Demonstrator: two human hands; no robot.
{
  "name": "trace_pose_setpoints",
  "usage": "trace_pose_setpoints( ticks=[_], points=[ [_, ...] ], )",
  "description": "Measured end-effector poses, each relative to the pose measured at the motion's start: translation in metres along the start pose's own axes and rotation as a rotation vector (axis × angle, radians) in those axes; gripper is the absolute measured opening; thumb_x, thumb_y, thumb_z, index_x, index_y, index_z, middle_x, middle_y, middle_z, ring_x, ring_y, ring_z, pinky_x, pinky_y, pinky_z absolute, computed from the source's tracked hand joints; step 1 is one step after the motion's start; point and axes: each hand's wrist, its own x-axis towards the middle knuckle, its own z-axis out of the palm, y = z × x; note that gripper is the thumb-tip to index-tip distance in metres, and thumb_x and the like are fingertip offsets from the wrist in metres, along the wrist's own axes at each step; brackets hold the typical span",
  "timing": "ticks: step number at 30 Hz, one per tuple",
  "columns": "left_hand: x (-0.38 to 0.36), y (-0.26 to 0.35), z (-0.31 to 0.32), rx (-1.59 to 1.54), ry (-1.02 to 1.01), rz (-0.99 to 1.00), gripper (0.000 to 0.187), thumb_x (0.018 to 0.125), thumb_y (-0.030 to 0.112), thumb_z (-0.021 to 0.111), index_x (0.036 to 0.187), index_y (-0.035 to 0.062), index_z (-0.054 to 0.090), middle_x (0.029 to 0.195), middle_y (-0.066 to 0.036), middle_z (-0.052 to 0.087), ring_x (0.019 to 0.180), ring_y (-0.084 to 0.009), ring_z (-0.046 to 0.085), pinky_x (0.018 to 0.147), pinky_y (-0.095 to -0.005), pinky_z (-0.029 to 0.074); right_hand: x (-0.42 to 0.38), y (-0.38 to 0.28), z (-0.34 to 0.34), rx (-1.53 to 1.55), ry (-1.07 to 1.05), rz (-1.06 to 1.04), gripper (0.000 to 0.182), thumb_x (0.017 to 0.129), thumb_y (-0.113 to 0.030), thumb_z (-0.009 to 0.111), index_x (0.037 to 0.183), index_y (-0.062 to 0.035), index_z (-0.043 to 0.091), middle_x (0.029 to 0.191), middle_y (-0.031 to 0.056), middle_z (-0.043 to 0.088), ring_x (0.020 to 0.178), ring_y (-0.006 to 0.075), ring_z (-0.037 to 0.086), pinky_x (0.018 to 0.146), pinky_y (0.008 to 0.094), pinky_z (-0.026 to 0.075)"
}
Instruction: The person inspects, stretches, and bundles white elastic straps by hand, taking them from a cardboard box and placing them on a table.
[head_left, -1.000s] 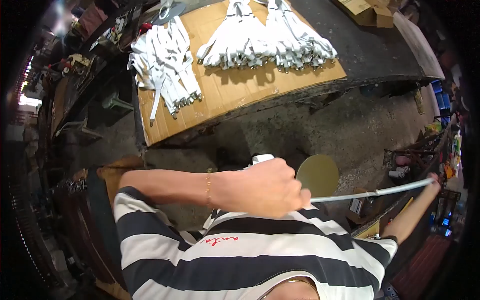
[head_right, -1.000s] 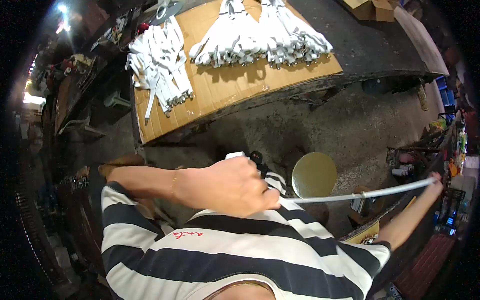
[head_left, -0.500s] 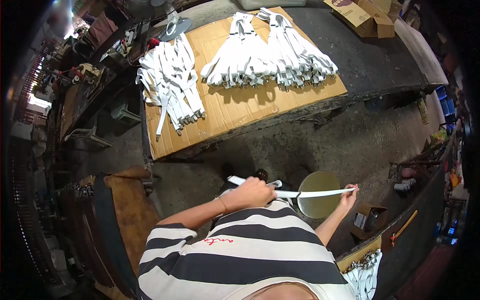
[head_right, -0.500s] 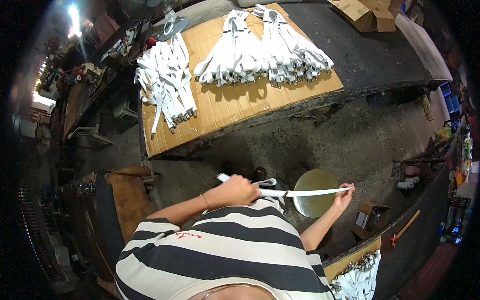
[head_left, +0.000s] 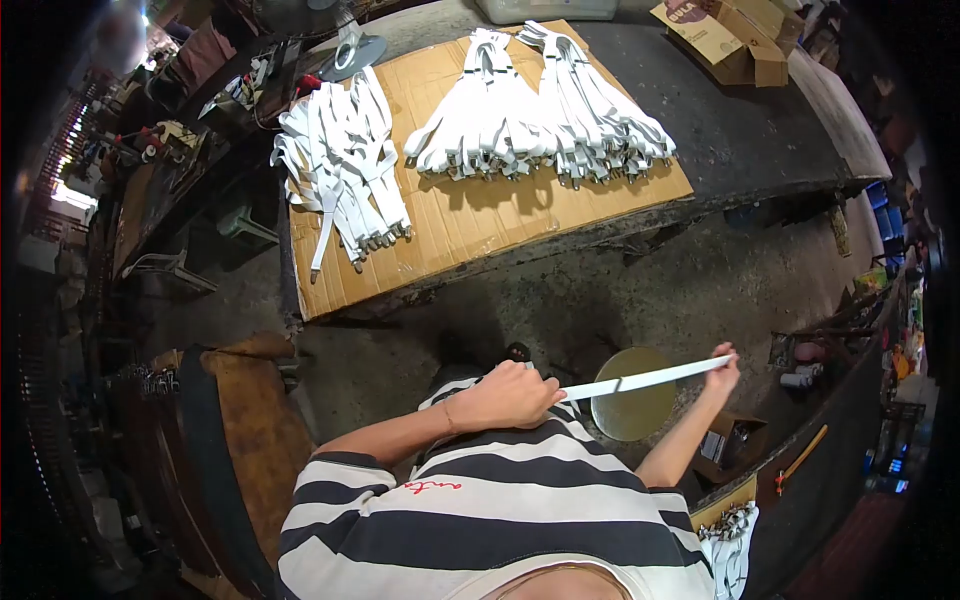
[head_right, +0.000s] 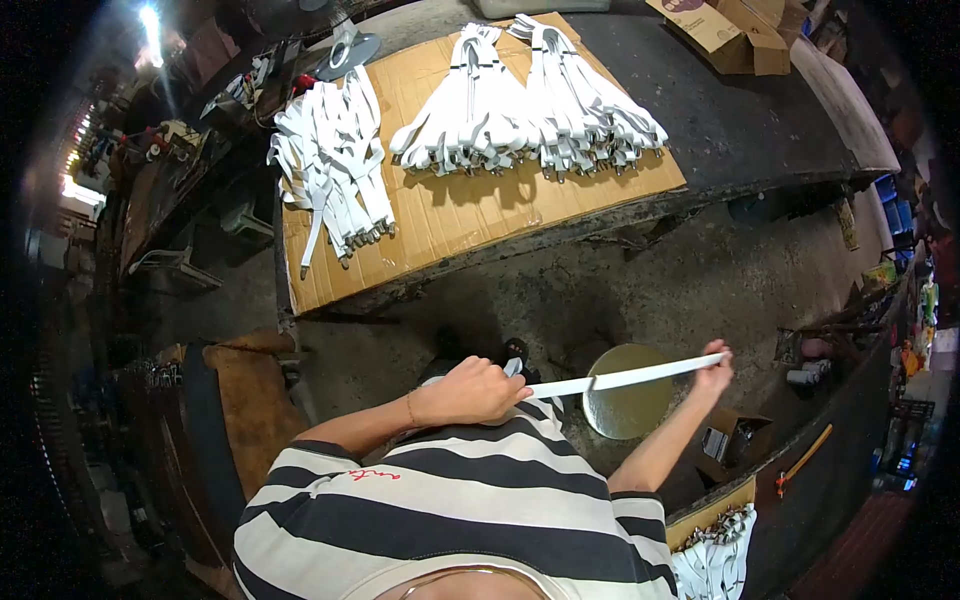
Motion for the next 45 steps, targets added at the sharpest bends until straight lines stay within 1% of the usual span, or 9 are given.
trace_pose_setpoints(
  ticks=[4,8,15,20,25,29,32,39,45],
  points=[
    [-0.039,0.017,-0.055,0.016,-0.081,0.132,0.033,0.090,0.028,0.048,0.069,0.0030,0.052,0.051,-0.012,0.055,0.044,-0.0284,0.054,0.044,-0.0393,0.041,0.069,-0.153,0.007,0.433,-0.275,0.236,0.023,0.060,0.010,0.058,0.078,0.0003,0.047,0.074,0.0099,0.054,0.071,0.0227,0.057,0.065,0.0345,0.052],
    [-0.075,0.023,-0.122,0.074,0.031,0.334,0.033,0.090,0.025,0.049,0.063,0.0054,0.044,0.043,-0.005,0.044,0.040,-0.0221,0.051,0.039,-0.0329,0.039,0.083,-0.342,0.064,0.206,-0.158,-0.054,0.009,0.076,-0.006,0.045,0.068,-0.0031,0.042,0.063,0.0112,0.044,0.061,0.0244,0.050,0.058,0.0372,0.048],
    [-0.052,0.033,-0.138,0.222,0.132,0.422,0.030,0.085,0.023,0.056,0.061,0.0078,0.045,0.045,-0.002,0.045,0.038,-0.0171,0.048,0.040,-0.0282,0.040,0.114,-0.427,0.074,0.076,-0.071,-0.189,0.008,0.077,-0.005,0.044,0.070,-0.0047,0.040,0.063,0.0098,0.044,0.062,0.0227,0.050,0.058,0.0376,0.048],
    [0.009,0.022,-0.099,0.296,0.178,0.488,0.031,0.086,0.025,0.051,0.062,0.0064,0.045,0.045,-0.005,0.049,0.042,-0.0217,0.056,0.040,-0.0325,0.042,-0.092,-0.040,0.139,-0.483,-0.426,-0.267,0.012,0.082,-0.014,0.063,0.080,-0.0053,0.055,0.075,0.0026,0.055,0.069,0.0125,0.054,0.065,0.0221,0.049],
    [0.033,0.008,-0.135,0.438,0.132,0.486,0.025,0.087,0.027,0.048,0.084,0.0023,0.049,0.043,-0.005,0.049,0.039,-0.0227,0.054,0.037,-0.0330,0.037,-0.166,0.135,0.054,-0.091,-0.223,0.056,0.024,0.085,-0.028,0.061,0.090,-0.0054,0.061,0.088,0.0031,0.063,0.090,0.0161,0.058,0.079,0.0259,0.050],
    [0.036,0.010,-0.148,0.504,0.071,0.555,0.031,0.087,0.028,0.048,0.102,0.0009,0.049,0.045,-0.004,0.050,0.041,-0.0226,0.054,0.037,-0.0327,0.036,-0.209,0.160,0.012,-0.841,-0.106,0.544,0.041,0.090,-0.043,0.050,0.099,-0.0042,0.057,0.084,0.0062,0.061,0.077,0.0167,0.059,0.065,0.0299,0.049],
    [0.041,0.014,-0.130,0.502,0.043,0.709,0.033,0.087,0.026,0.048,0.106,-0.0003,0.049,0.046,-0.004,0.051,0.042,-0.0225,0.055,0.039,-0.0331,0.037,-0.219,0.168,0.023,-1.259,0.017,0.135,0.040,0.091,-0.042,0.050,0.098,-0.0037,0.058,0.083,0.0042,0.061,0.074,0.0146,0.058,0.063,0.0272,0.047],
    [0.045,0.025,-0.085,0.422,0.008,0.874,0.024,0.075,0.016,0.053,0.092,0.0013,0.047,0.045,-0.004,0.049,0.045,-0.0242,0.056,0.042,-0.0342,0.039,-0.296,0.172,0.188,-1.117,-1.031,0.462,0.053,0.087,-0.049,0.051,0.097,0.0019,0.060,0.084,0.0027,0.060,0.077,0.0102,0.056,0.070,0.0264,0.046],
    [0.035,0.027,-0.073,0.450,0.025,0.899,0.023,0.068,0.015,0.058,0.085,0.0015,0.050,0.046,-0.006,0.050,0.045,-0.0244,0.055,0.045,-0.0354,0.042,-0.336,0.196,0.211,-1.021,-0.897,0.545,0.062,0.083,-0.052,0.053,0.107,0.0051,0.054,0.089,0.0073,0.061,0.082,0.0135,0.059,0.074,0.0266,0.048]
  ],
)
